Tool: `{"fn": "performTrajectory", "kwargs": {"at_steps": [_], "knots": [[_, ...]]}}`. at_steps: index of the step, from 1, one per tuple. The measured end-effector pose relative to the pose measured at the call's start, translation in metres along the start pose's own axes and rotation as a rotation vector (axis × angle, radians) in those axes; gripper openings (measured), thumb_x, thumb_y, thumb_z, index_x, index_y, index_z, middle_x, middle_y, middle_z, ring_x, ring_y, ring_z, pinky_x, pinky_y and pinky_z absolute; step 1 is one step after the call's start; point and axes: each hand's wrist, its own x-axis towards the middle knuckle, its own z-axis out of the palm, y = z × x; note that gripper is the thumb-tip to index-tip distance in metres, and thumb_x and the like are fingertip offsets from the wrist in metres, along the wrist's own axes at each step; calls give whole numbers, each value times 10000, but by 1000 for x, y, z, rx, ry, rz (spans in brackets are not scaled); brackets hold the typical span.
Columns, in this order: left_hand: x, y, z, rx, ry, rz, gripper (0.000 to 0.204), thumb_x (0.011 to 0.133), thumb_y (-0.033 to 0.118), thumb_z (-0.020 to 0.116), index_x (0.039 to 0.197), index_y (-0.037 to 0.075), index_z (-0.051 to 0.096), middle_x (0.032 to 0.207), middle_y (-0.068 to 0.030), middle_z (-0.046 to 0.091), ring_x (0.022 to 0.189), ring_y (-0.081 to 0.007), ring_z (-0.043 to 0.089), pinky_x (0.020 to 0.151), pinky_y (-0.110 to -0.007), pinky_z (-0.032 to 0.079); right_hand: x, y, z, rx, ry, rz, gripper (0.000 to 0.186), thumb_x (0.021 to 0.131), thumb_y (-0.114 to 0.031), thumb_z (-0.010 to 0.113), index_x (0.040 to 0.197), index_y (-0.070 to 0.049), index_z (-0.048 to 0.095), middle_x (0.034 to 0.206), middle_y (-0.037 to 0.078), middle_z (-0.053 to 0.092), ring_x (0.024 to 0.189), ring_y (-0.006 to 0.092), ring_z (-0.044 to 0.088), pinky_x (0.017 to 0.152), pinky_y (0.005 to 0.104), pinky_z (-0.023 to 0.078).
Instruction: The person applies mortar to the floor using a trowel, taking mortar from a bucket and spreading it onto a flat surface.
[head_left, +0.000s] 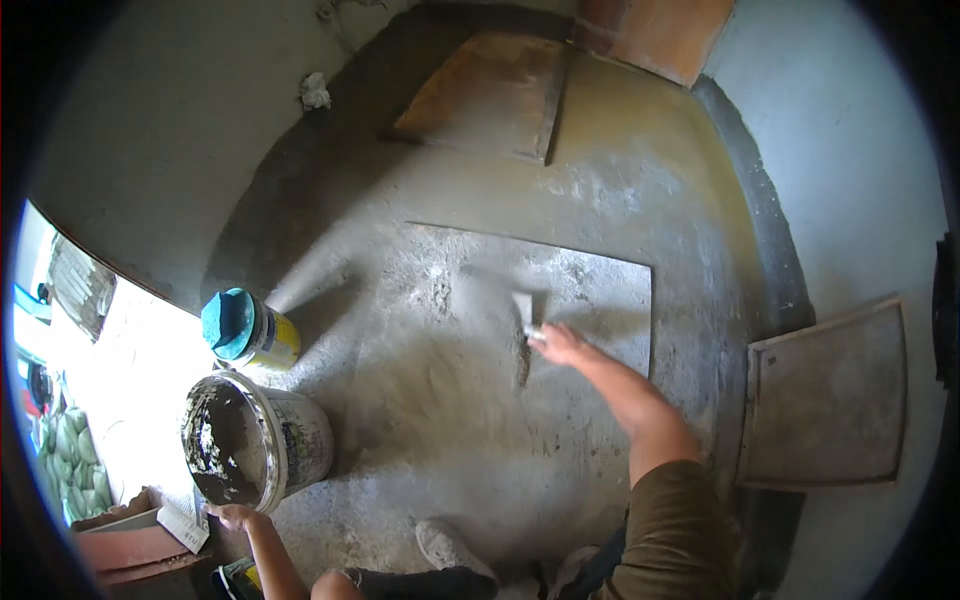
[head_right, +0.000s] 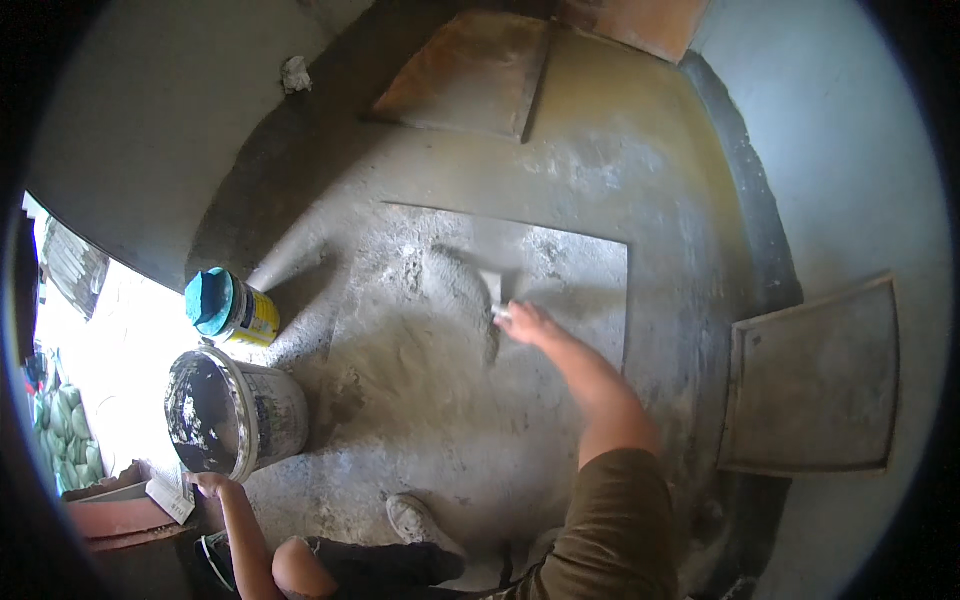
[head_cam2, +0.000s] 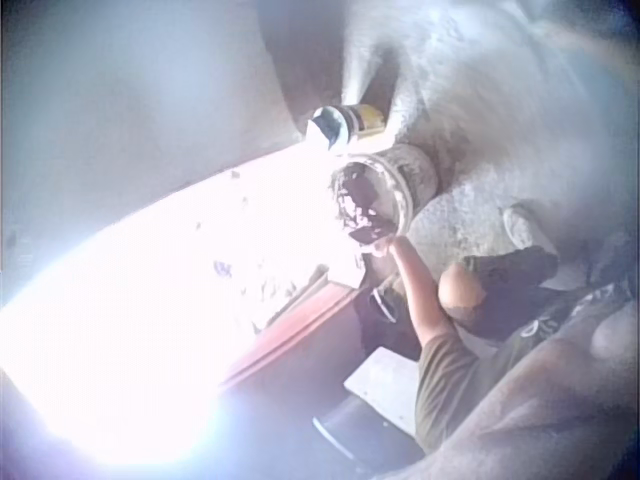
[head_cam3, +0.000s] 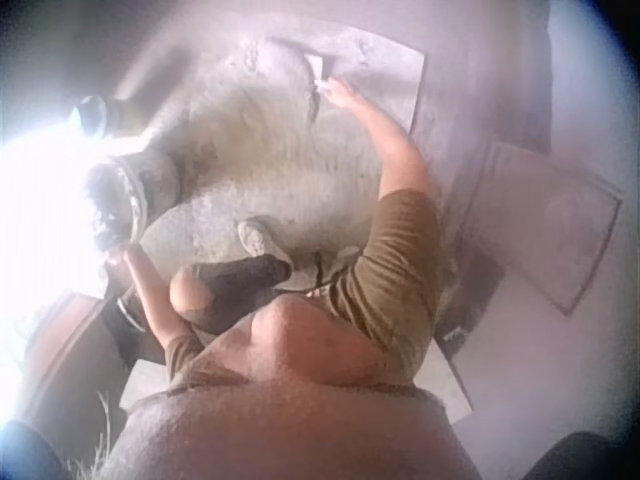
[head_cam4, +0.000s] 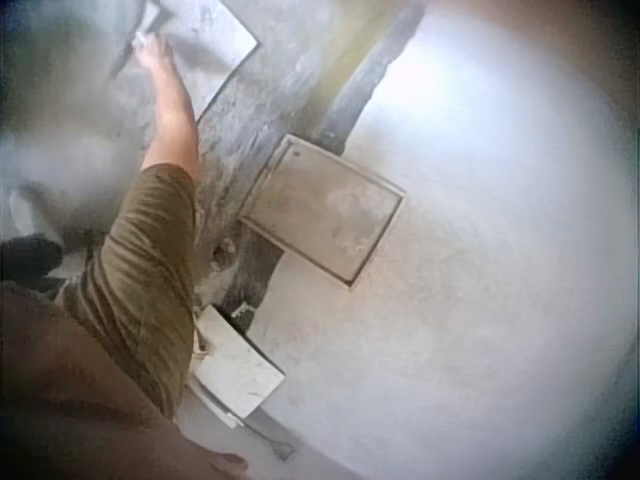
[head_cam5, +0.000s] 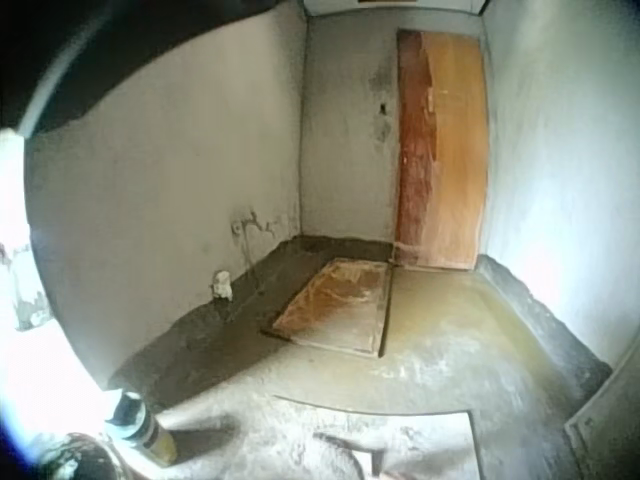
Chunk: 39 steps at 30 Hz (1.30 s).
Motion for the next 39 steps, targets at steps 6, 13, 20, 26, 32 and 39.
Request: {"fn": "performTrajectory", "kwargs": {"at_steps": [6, 13, 20, 26, 32, 39], "knots": [[-4, -8, 11, -7, -35, -31, 649, 916, 514, 330, 1132, -53, 560, 1096, -282, 567, 996, -385, 566, 876, -402, 440, -42, -8, 48, 280, -80, 65, 570, 850, -528, 478, 1005, 16, 553, 952, 240, 606, 873, 374, 595, 753, 446, 460], [-2, -15, 13, -11, -42, -23, 640, 919, 510, 328, 1132, -47, 563, 1095, -277, 570, 993, -382, 568, 870, -401, 444, -99, -25, -17, 221, -177, 50, 572, 858, -531, 476, 973, 26, 542, 705, 168, 604, 547, 242, 605, 530, 385, 477], [-41, 0, 2, -138, -17, -14, 766, 869, 612, 342, 1147, -74, 540, 1159, -262, 545, 1077, -369, 528, 935, -414, 397, -139, -103, -110, 94, -302, -106, 508, 876, -489, 482, 874, 18, 516, 649, 129, 580, 495, 204, 566, 488, 356, 463], [-98, 72, -26, -201, 39, -107, 598, 896, 484, 400, 1110, -51, 560, 1024, -250, 601, 953, -344, 581, 828, -420, 447, -142, -233, -156, -7, -427, -287, 520, 892, -498, 446, 940, 15, 518, 639, 73, 556, 505, 146, 572, 488, 308, 475], [-74, 54, -38, -203, 42, -158, 651, 873, 554, 403, 1183, -3, 530, 1137, -249, 509, 1072, -380, 484, 928, -431, 369, -141, -395, -129, 0, -607, -591, 547, 906, -505, 406, 970, 27, 519, 644, 74, 542, 503, 141, 575, 495, 306, 496], [-89, 66, -40, -178, 16, -144, 638, 884, 549, 373, 1198, 12, 516, 1136, -246, 509, 1069, -383, 486, 923, -431, 367, -130, -467, -6, -158, -152, -958, 363, 888, -285, 475, 1087, 19, 486, 818, 237, 611, 783, 359, 630, 675, 428, 509]]}}
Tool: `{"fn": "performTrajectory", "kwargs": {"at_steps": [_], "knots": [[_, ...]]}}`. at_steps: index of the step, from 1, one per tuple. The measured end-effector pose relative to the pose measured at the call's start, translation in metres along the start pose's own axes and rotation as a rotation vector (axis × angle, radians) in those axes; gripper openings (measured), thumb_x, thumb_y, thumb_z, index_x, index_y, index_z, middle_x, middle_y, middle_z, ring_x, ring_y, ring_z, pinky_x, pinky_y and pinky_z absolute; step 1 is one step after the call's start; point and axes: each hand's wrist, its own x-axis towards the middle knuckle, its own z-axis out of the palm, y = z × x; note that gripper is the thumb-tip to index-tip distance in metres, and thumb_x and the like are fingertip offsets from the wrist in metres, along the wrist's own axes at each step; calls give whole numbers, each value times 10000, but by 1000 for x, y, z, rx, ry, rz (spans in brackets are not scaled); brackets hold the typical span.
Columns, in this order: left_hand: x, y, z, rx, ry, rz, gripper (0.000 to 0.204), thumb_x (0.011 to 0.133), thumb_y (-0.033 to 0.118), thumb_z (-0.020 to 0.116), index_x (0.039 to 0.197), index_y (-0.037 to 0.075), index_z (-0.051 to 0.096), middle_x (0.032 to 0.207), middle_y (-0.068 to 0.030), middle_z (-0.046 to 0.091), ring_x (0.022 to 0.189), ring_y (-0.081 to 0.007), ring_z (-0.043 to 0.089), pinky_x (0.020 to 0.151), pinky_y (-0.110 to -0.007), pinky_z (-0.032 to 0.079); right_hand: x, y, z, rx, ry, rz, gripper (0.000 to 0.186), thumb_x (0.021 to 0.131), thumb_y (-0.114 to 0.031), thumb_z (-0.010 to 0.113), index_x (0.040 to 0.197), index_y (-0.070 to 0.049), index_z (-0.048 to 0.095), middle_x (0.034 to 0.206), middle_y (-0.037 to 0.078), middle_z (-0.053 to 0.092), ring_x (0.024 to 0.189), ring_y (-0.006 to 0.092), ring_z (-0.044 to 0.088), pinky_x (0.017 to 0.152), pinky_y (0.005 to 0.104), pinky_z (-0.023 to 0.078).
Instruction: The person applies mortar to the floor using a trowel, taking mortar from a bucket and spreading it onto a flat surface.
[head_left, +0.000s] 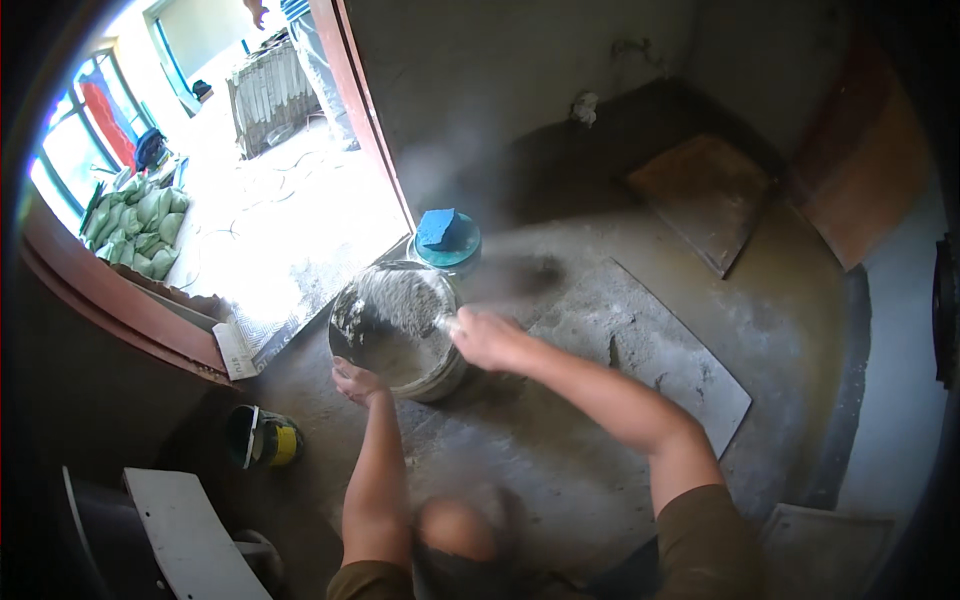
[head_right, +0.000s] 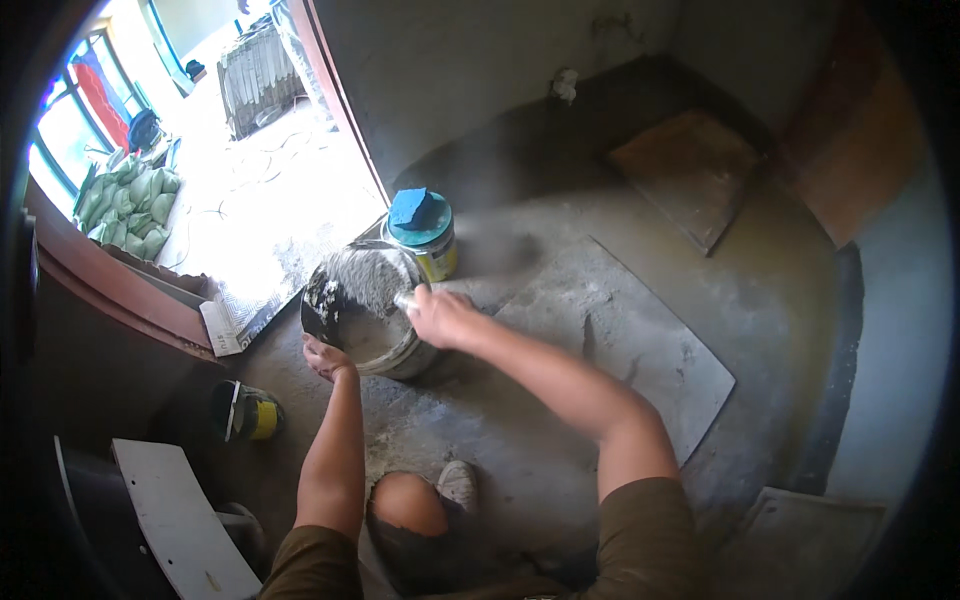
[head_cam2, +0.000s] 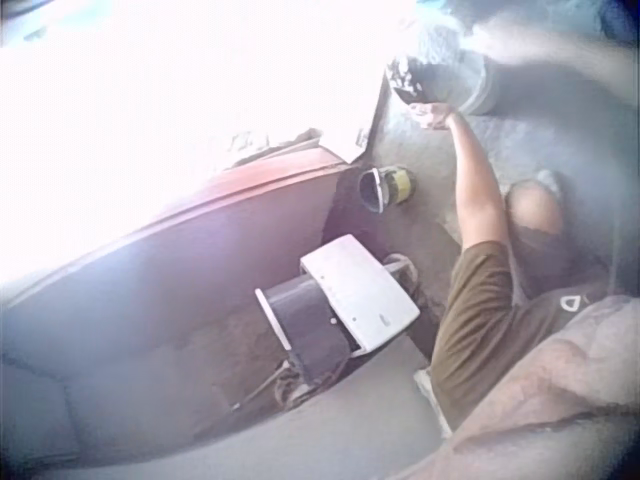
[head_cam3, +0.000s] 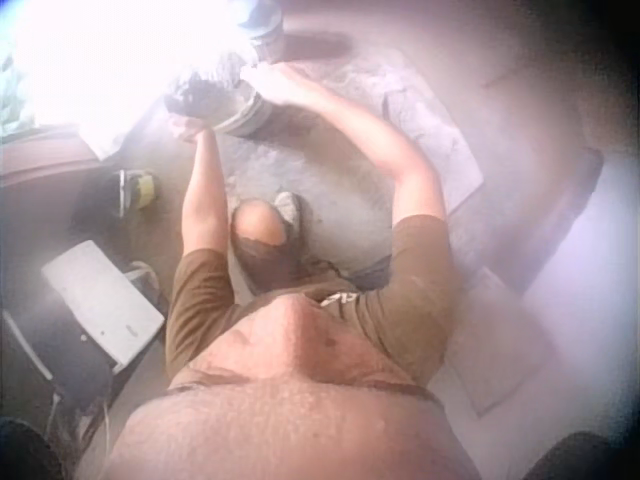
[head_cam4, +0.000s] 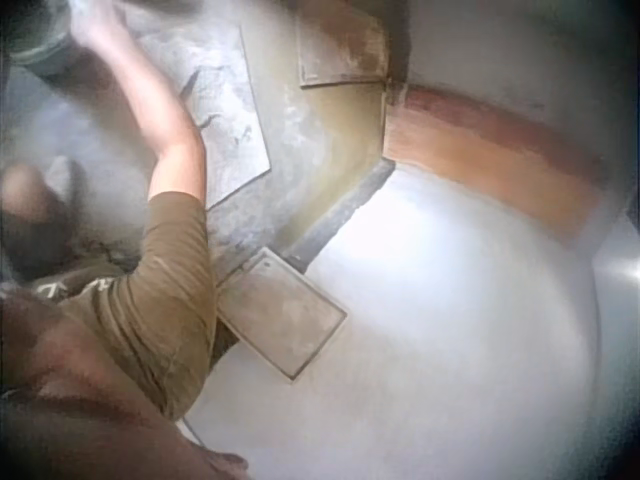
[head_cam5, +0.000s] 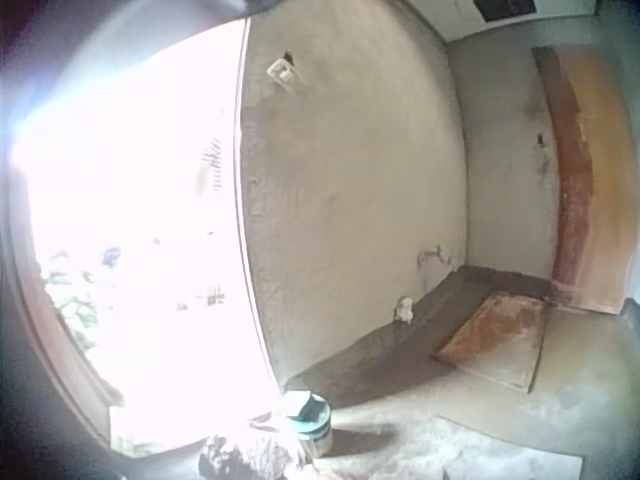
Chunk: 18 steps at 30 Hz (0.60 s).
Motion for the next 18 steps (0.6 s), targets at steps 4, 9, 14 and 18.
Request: {"fn": "performTrajectory", "kwargs": {"at_steps": [4, 9, 14, 18], "knots": [[7, -5, -1, -64, -22, 51, 623, 897, 508, 380, 1169, -35, 522, 1104, -247, 555, 1035, -388, 519, 895, -418, 391, -7, 12, 38, -270, 129, -202, 367, 856, -272, 554, 1122, -34, 467, 872, 187, 577, 734, 350, 624, 660, 451, 508], [9, -3, -1, -109, 0, 77, 584, 911, 457, 383, 1145, -57, 532, 1093, -259, 569, 1005, -374, 542, 878, -405, 403, -24, 24, 46, -337, 244, -309, 406, 822, -293, 591, 1148, -86, 467, 847, 128, 554, 707, 315, 622, 594, 428, 511], [21, -29, 20, -43, -4, 144, 525, 919, 415, 394, 1151, -34, 535, 1065, -238, 588, 952, -345, 576, 822, -392, 440, -33, 40, 46, -395, 370, -341, 426, 818, -299, 587, 1177, -106, 463, 794, 102, 537, 624, 254, 606, 531, 373, 512], [89, -60, 34, 813, 134, 540, 355, 927, 281, 388, 1108, 25, 554, 945, -129, 628, 766, -230, 624, 653, -299, 494, -28, 43, 59, -457, 325, -348, 434, 841, -282, 564, 1211, -84, 456, 830, 145, 561, 647, 291, 619, 572, 387, 524]]}}
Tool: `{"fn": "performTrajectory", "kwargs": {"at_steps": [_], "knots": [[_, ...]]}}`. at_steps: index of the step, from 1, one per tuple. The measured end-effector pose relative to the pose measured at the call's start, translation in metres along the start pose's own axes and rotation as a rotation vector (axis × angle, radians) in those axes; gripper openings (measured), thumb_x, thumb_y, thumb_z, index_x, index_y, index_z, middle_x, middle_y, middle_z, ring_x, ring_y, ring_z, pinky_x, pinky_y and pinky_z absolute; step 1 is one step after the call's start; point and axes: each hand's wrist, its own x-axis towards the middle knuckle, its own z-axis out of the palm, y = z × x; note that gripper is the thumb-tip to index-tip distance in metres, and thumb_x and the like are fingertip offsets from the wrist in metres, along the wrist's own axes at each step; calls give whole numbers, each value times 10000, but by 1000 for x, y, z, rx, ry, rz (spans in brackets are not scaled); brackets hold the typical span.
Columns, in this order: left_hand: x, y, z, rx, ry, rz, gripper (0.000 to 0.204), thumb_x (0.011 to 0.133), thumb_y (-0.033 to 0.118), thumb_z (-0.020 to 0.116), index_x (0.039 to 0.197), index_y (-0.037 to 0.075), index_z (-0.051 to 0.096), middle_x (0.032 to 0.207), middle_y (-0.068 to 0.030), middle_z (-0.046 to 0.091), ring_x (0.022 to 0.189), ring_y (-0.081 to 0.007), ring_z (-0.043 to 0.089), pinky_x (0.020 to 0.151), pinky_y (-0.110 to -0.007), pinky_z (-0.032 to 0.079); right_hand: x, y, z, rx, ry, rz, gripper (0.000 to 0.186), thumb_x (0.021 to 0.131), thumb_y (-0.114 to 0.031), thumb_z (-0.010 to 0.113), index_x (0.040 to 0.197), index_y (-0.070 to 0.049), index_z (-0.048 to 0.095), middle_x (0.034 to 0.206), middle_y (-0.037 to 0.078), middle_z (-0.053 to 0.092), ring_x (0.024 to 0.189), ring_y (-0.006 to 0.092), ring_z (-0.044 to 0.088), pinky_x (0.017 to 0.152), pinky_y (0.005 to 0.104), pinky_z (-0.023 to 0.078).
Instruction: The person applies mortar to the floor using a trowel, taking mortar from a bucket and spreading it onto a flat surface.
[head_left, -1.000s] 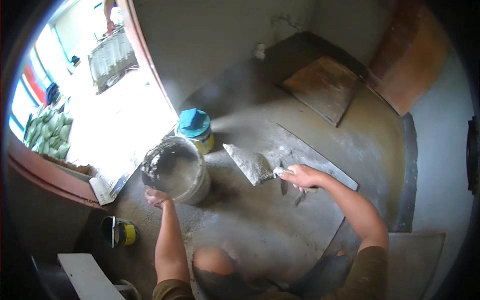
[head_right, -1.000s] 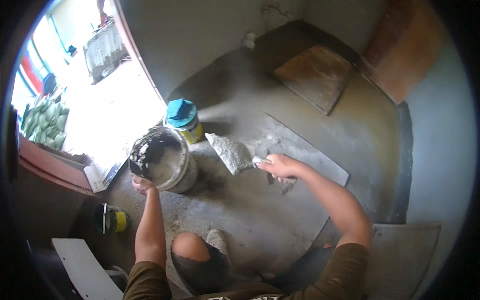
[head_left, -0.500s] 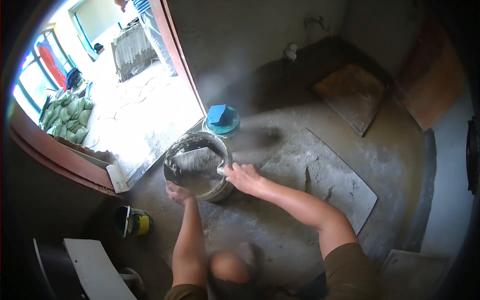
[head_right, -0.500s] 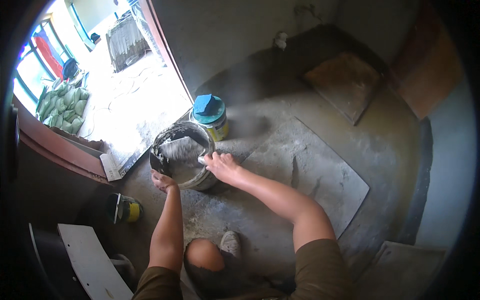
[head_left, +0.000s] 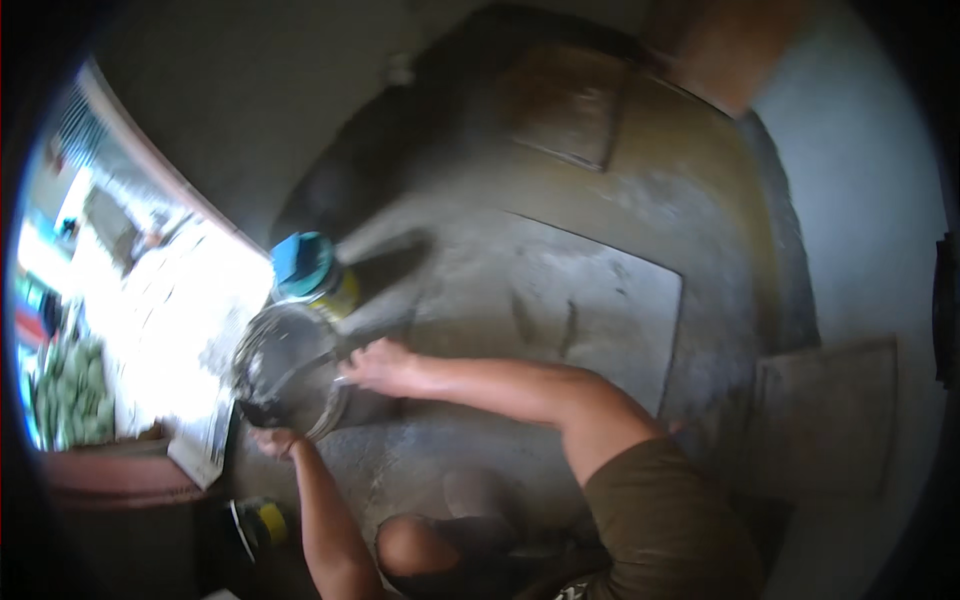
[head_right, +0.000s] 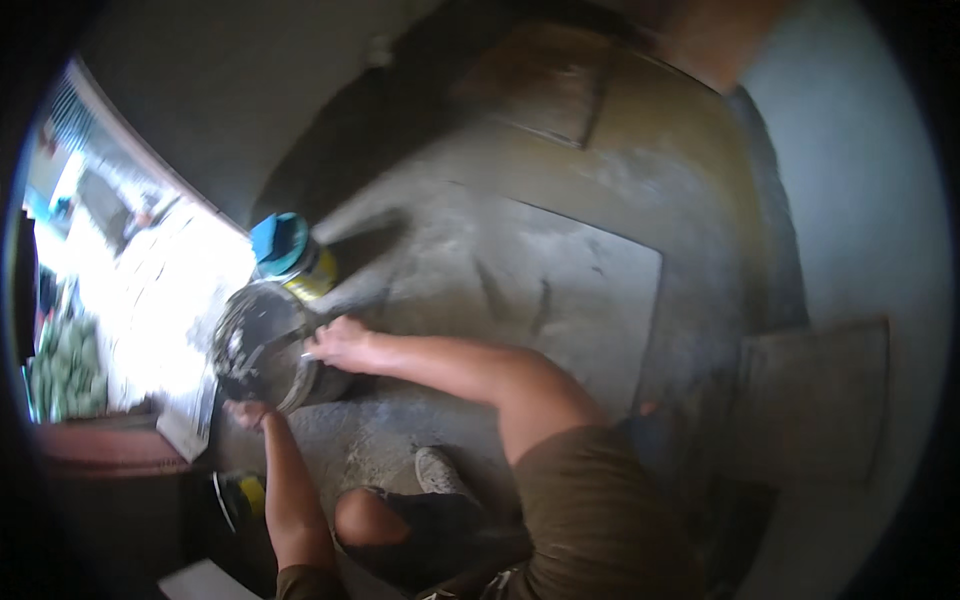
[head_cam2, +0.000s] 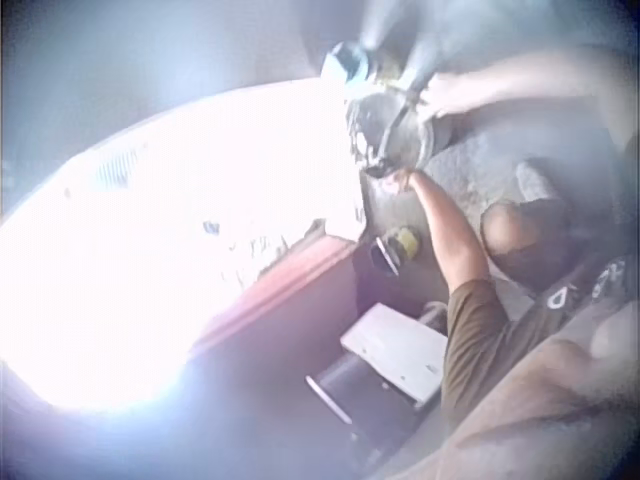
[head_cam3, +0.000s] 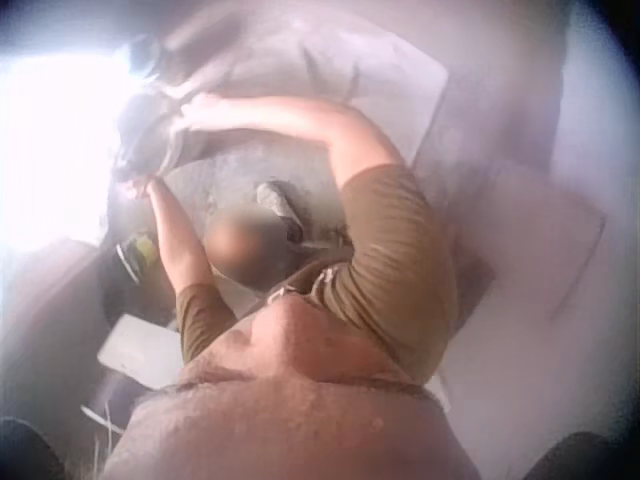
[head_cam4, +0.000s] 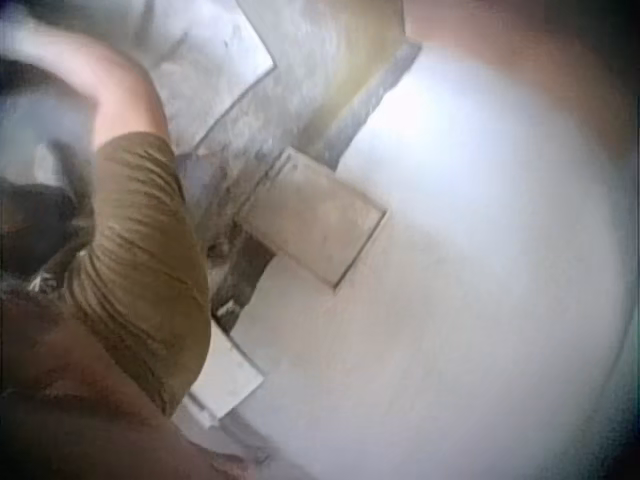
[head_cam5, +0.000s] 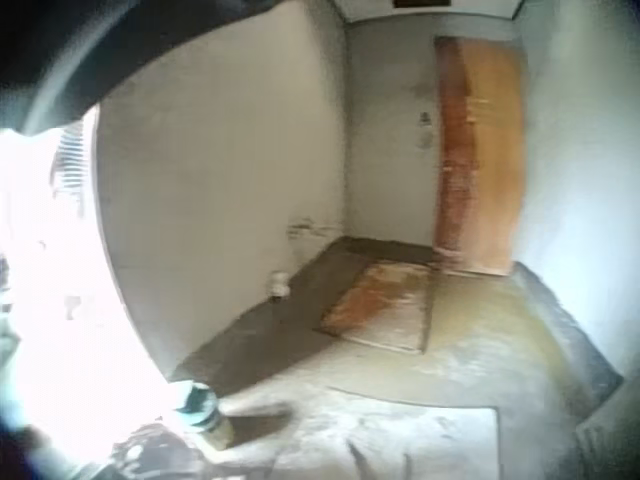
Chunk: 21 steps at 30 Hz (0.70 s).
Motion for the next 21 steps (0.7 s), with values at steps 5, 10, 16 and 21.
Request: {"fn": "performTrajectory", "kwargs": {"at_steps": [5, 10, 16, 21], "knots": [[-48, 34, -49, -590, -254, -545, 712, 890, 567, 315, 1114, -63, 561, 1102, -280, 565, 1021, -386, 552, 899, -415, 415, -57, -36, -31, 663, 320, 428, 472, 863, -292, 560, 1239, -38, 430, 919, 182, 589, 742, 362, 618, 632, 434, 506], [-22, 27, -52, -592, -264, -511, 788, 862, 618, 301, 1075, -92, 568, 1081, -301, 562, 996, -432, 545, 899, -437, 408, -170, -63, -16, 944, 491, 1025, 357, 894, -330, 510, 1026, 1, 495, 855, 163, 580, 698, 273, 577, 608, 391, 451], [-25, 32, -52, -588, -231, -473, 786, 865, 610, 323, 1093, -106, 552, 1119, -310, 539, 1028, -433, 533, 903, -444, 407, -405, -64, 54, 464, 216, 2146, 699, 884, -580, 365, 1250, 11, 438, 1242, 236, 478, 1132, 351, 489, 923, 436, 398], [-42, 46, -82, -596, -145, -466, 788, 867, 609, 328, 1094, -110, 554, 1116, -316, 537, 1067, -418, 515, 925, -439, 397, -452, -54, 39, 669, 318, 2519, 599, 921, -452, 395, 1313, -1, 360, 1367, 225, 353, 1285, 321, 330, 1036, 417, 300]]}}
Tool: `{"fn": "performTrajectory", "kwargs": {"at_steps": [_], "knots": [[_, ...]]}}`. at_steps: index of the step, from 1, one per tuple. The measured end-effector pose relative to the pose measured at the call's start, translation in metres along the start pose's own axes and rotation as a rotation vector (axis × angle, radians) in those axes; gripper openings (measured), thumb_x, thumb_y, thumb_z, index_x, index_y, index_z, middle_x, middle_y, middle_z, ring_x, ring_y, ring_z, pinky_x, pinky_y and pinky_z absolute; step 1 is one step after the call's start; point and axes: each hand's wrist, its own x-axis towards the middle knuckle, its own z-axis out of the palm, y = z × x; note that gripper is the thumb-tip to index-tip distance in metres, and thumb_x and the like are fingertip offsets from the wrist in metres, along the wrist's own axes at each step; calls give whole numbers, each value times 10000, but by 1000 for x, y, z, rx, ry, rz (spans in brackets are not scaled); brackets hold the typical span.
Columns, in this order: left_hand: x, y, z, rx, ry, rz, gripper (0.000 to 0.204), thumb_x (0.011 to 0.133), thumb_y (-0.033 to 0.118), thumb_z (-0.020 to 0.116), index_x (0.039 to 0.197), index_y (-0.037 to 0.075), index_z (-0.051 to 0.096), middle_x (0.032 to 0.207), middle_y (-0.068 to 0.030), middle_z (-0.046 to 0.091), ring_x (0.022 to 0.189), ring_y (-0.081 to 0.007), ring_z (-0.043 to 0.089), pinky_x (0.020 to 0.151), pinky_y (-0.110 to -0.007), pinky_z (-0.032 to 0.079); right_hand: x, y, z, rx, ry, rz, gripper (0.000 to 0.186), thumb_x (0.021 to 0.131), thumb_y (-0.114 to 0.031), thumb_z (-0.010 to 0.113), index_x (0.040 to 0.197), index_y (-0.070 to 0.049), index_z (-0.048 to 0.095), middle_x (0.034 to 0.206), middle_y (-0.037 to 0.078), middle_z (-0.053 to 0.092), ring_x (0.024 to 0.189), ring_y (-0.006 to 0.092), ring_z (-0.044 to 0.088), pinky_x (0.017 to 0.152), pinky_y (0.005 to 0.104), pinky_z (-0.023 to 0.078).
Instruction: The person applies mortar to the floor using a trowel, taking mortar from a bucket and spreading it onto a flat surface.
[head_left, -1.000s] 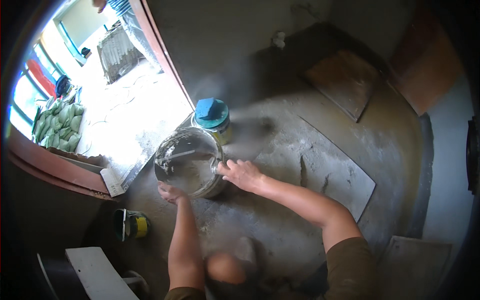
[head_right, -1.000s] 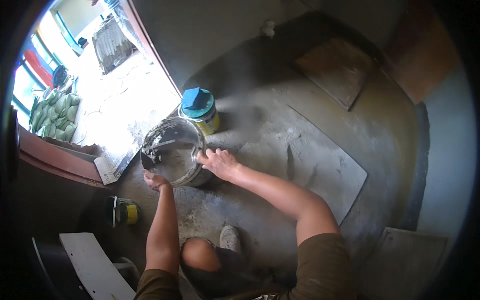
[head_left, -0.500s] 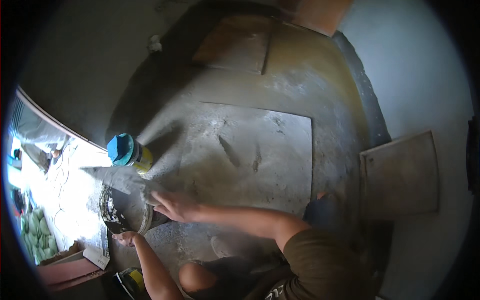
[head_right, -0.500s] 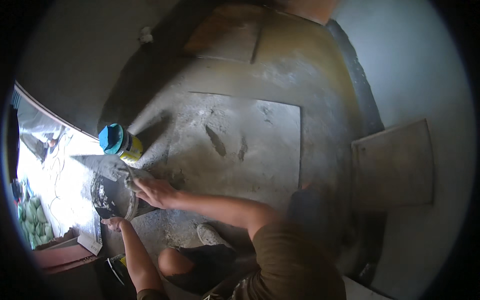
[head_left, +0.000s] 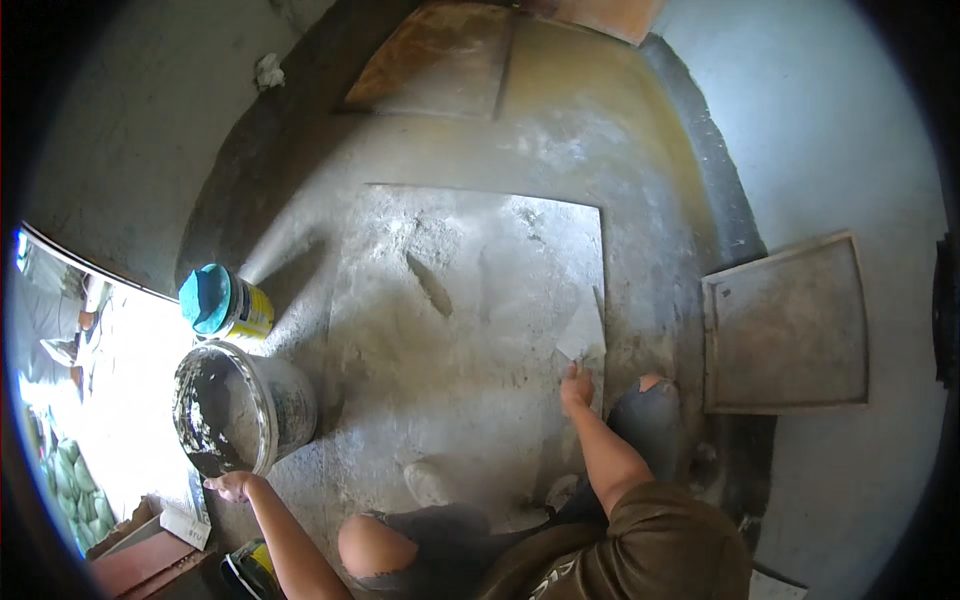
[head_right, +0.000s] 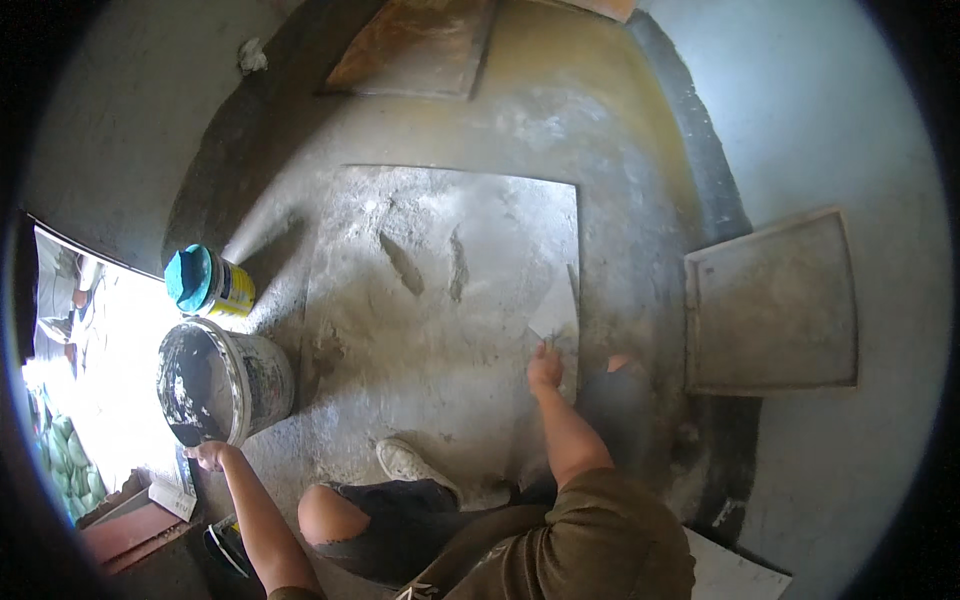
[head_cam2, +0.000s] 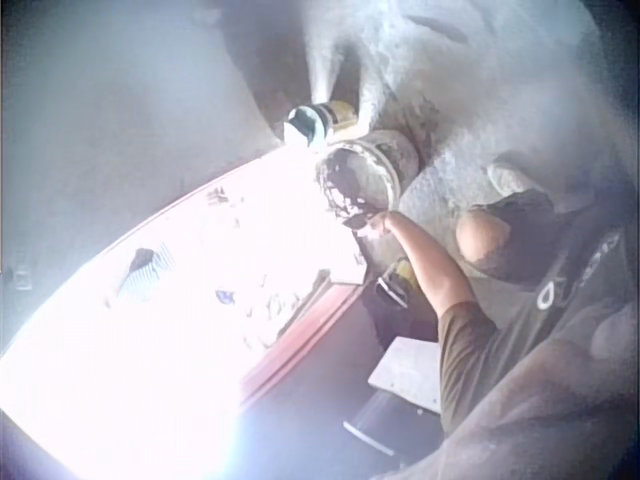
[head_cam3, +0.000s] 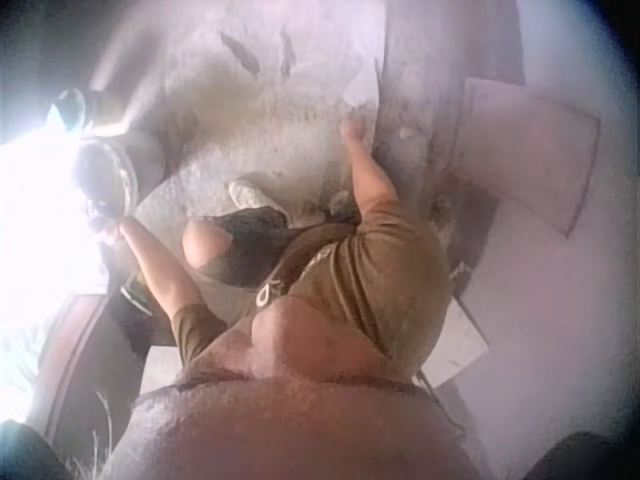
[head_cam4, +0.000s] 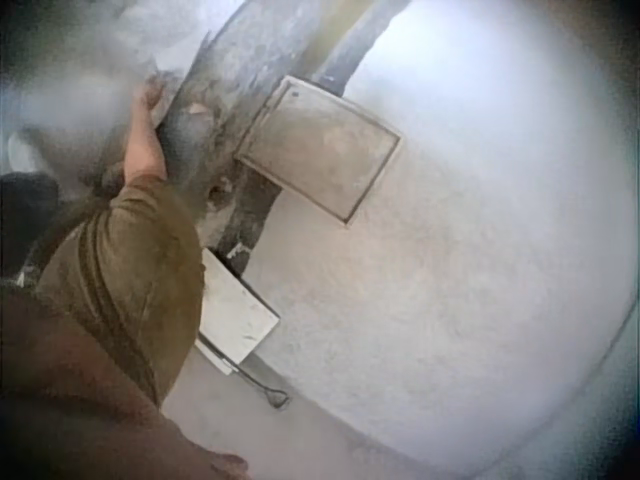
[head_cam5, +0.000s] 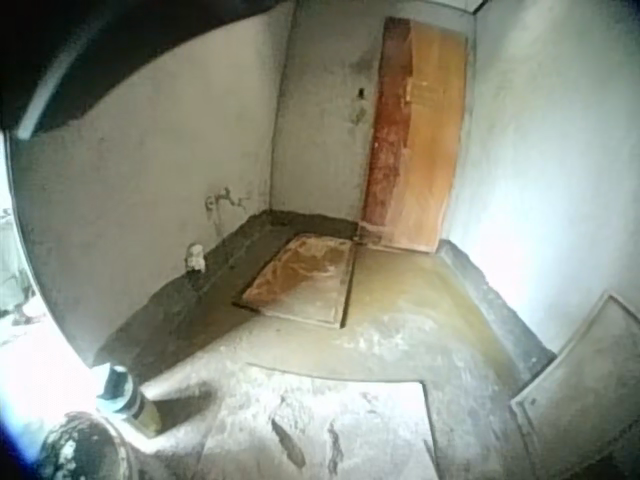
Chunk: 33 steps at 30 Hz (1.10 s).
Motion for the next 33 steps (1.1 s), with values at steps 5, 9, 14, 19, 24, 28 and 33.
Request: {"fn": "performTrajectory", "kwargs": {"at_steps": [5, 9, 14, 19, 24, 28, 33], "knots": [[75, -51, 25, 610, 24, 376, 447, 945, 281, 352, 1247, -35, 449, 1070, -263, 584, 787, -361, 637, 651, -409, 534, -32, -4, 86, -139, -261, -280, 567, 926, -410, 398, 1299, 15, 368, 1316, 226, 425, 1213, 353, 419, 998, 431, 342], [98, -79, 57, 754, 215, 595, 358, 936, 84, 328, 1283, 46, 409, 944, -215, 634, 596, -316, 648, 456, -357, 531, -73, -61, 177, -148, -1, -435, 553, 906, -437, 413, 1126, 69, 450, 1118, 302, 528, 1058, 427, 512, 892, 458, 411], [49, -49, 38, 396, 38, 356, 431, 960, 302, 304, 1238, 18, 472, 989, -256, 610, 780, -370, 625, 656, -399, 511, -75, -148, 211, 48, -86, -445, 554, 901, -455, 390, 1113, 54, 437, 1069, 308, 549, 1008, 442, 539, 848, 478, 449], [16, -25, 22, 105, -88, 114, 715, 896, 560, 333, 1104, -87, 555, 1045, -315, 571, 1000, -403, 555, 887, -433, 420, -53, -171, 188, 189, -236, -374, 576, 896, -486, 410, 1098, 52, 433, 921, 262, 594, 783, 366, 617, 705, 434, 501], [7, -4, -3, -89, -50, -76, 760, 879, 582, 343, 1098, -116, 549, 1127, -319, 531, 1055, -403, 521, 930, -419, 393, -113, -191, 114, 41, -372, -482, 465, 896, -444, 470, 1009, 6, 437, 668, 151, 580, 414, 208, 560, 338, 343, 447], [48, -34, 24, -157, -64, -5, 719, 884, 563, 367, 1136, -88, 542, 1139, -293, 540, 1049, -387, 529, 935, -403, 393, -157, -219, 59, -77, -580, -613, 483, 907, -433, 462, 1080, 14, 405, 666, 112, 554, 437, 165, 546, 350, 306, 446], [22, -17, 14, -187, -83, -56, 734, 873, 582, 367, 1121, -83, 553, 1123, -276, 557, 1037, -382, 539, 923, -407, 401, -236, -244, 49, -254, -919, -876, 451, 936, -415, 407, 1104, 3, 382, 713, 90, 541, 479, 116, 529, 385, 235, 465]]}}
